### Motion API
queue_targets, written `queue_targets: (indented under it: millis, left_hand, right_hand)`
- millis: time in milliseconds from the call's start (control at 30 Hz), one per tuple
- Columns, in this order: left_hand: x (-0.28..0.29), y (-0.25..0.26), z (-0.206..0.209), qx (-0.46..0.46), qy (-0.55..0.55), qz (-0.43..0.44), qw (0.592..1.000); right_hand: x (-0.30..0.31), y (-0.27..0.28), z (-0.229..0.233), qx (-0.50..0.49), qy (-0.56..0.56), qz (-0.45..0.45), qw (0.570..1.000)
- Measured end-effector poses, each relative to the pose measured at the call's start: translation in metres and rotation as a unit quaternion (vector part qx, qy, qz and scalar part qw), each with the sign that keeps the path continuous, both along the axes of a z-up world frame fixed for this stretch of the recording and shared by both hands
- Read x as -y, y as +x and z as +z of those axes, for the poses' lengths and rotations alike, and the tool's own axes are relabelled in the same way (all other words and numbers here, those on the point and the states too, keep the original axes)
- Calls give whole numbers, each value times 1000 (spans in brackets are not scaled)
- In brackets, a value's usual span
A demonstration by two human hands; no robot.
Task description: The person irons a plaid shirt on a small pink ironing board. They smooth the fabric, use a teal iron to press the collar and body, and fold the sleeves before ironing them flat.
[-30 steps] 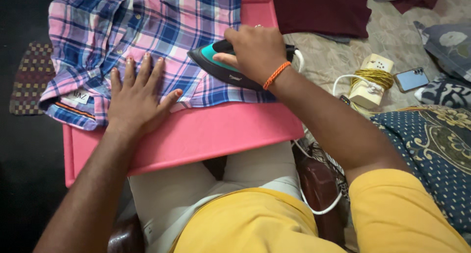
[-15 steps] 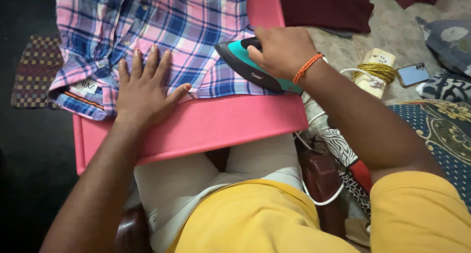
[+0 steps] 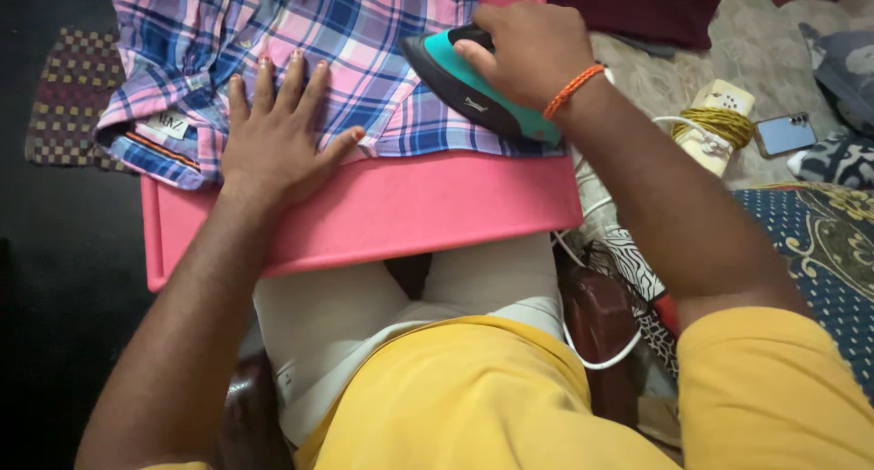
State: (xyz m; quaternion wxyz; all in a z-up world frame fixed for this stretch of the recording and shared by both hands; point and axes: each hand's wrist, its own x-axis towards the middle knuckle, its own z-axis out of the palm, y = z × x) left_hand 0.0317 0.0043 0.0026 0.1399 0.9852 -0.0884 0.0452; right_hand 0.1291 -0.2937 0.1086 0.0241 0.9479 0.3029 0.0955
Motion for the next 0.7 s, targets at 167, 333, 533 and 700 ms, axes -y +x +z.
queue_targets:
  millis: [167,333,533,700]
  left_hand:
    - [-3,1,1,-9,-50,1,999]
    - [-3,1,2,-8,-43,1,999]
    - [-4,2,-2,-13,-25,-2,1000]
    - [-5,2,-1,6,-18,-13,1000]
  right_hand:
    - [25,-20,11,-20,11,139,990]
    - [17,-36,19,-34,-22,155,987]
    - [-5,-49,9,-25,-2,188,982]
    - [-1,-52,14,-36,-6,165,986]
